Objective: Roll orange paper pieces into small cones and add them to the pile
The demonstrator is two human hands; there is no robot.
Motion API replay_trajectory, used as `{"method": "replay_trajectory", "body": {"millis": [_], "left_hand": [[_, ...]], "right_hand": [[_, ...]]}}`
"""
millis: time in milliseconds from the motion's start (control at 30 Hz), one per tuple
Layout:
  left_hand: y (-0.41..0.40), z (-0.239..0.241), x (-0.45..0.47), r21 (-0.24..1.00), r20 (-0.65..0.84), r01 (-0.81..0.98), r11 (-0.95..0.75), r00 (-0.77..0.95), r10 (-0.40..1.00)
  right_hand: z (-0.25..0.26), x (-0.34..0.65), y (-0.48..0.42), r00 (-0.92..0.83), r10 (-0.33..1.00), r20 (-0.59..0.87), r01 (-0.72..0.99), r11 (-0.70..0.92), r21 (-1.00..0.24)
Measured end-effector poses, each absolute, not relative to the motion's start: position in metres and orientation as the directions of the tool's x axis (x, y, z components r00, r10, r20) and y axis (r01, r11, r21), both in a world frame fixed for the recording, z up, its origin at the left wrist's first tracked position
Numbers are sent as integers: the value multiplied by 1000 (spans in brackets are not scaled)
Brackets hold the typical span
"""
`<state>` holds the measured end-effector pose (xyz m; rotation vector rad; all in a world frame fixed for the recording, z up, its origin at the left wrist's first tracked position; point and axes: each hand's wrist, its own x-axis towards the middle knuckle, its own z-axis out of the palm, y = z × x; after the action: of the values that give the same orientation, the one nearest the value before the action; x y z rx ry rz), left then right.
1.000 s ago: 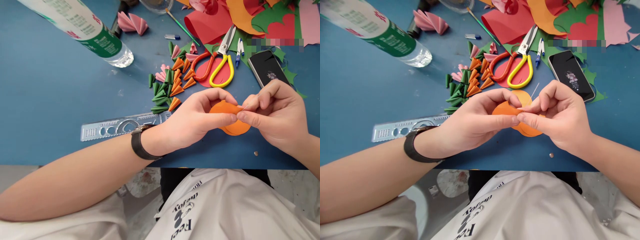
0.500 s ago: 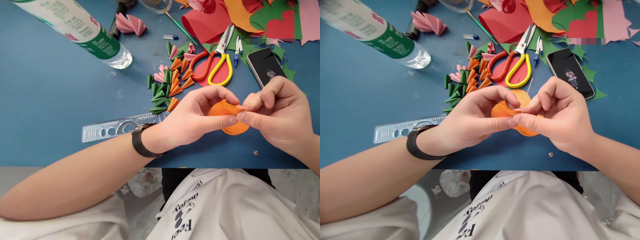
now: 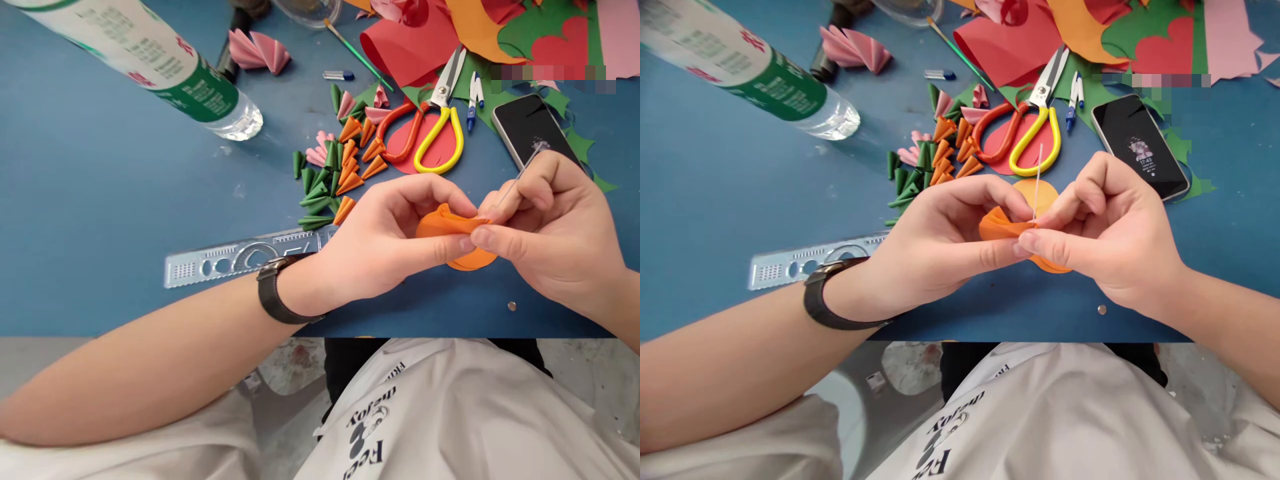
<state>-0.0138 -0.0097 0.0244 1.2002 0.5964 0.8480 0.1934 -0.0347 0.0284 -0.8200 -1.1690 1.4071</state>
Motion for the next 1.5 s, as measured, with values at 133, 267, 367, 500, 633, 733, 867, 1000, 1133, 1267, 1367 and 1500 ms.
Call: {"method": "replay_trajectory", "body": {"millis": [133,267,367,500,633,733,867,1000,1133,1267,1367,1500], "left_hand": [[-10,25,-12,931,-44,-282,233,546,837],[-10,28,-11,908,-146,-264,327,532,834],[-10,29,-10,894,-167,-264,361,552,817],[-10,27,-9,900,-156,-263,348,552,819],[-9,27,-8,932,-119,-228,284,547,829],[-9,28,-7,933,-113,-224,281,559,821],[-9,28,-9,927,-116,-237,290,553,825],[-10,27,-11,934,-147,-209,290,516,844],[-11,27,-11,941,-131,-207,268,508,852],[-12,30,-9,950,-107,-200,240,513,852],[-12,31,-9,959,-111,-170,226,511,853],[-13,32,-7,968,-104,-149,204,499,860]], "right_hand": [[27,199,-34,-197,976,91,-280,33,-960],[24,205,-34,-185,979,86,-220,45,-975],[23,204,-34,-165,982,97,-206,62,-977],[23,200,-33,-162,982,102,-218,65,-974],[24,197,-33,-184,977,111,-219,70,-973],[25,198,-33,-192,977,91,-207,50,-977],[28,201,-34,-192,978,80,-189,43,-981],[30,201,-35,-176,978,112,-184,79,-980],[32,200,-37,-167,981,97,-215,60,-975],[33,200,-36,-219,973,73,-206,28,-978],[36,200,-35,-240,968,67,-196,19,-980],[37,197,-35,-248,966,75,-186,29,-982]]}}
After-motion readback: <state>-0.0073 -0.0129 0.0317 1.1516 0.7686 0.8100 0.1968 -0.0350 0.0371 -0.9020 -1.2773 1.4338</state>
